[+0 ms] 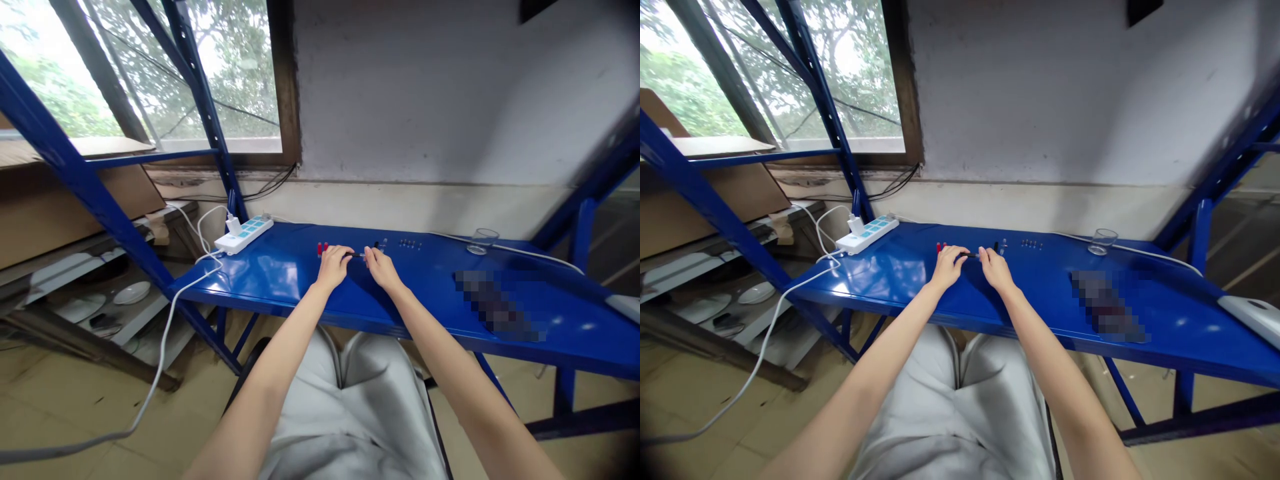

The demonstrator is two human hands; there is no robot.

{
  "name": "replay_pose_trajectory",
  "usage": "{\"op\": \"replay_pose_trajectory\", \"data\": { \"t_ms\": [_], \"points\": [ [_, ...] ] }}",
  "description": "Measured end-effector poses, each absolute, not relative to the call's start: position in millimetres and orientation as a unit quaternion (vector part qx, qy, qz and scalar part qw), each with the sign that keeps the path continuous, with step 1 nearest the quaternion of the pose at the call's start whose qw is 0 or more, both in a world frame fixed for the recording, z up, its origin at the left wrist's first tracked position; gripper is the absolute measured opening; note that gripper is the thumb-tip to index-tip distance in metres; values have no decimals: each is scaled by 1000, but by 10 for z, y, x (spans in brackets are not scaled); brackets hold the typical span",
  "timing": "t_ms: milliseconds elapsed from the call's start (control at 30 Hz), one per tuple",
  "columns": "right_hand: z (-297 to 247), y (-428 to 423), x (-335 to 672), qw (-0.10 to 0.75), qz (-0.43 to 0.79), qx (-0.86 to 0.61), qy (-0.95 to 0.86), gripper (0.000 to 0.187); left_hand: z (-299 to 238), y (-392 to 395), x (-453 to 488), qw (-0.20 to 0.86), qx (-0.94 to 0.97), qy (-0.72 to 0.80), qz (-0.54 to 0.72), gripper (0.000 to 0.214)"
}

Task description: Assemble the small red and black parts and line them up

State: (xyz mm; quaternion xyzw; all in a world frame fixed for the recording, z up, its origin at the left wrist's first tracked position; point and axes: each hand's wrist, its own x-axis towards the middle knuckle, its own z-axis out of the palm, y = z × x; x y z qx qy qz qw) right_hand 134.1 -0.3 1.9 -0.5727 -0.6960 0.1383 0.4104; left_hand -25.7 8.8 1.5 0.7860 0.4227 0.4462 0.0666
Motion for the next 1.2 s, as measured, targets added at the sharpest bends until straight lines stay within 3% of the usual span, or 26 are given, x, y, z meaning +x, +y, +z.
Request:
{"op": "replay_pose_trajectory", "data": {
  "t_ms": [367,800,1200],
  "points": [
    [-33,-49,1360,413,59,-553,-722,48,-73,144,-212,192,749,375,511,15],
    [13,-102,1326,428,43,-547,-718,50,-10,115,-215,216,751,384,493,16],
    [-45,-82,1264,440,-30,-513,-737,43,-62,155,-198,259,721,408,497,40]
  ]
}}
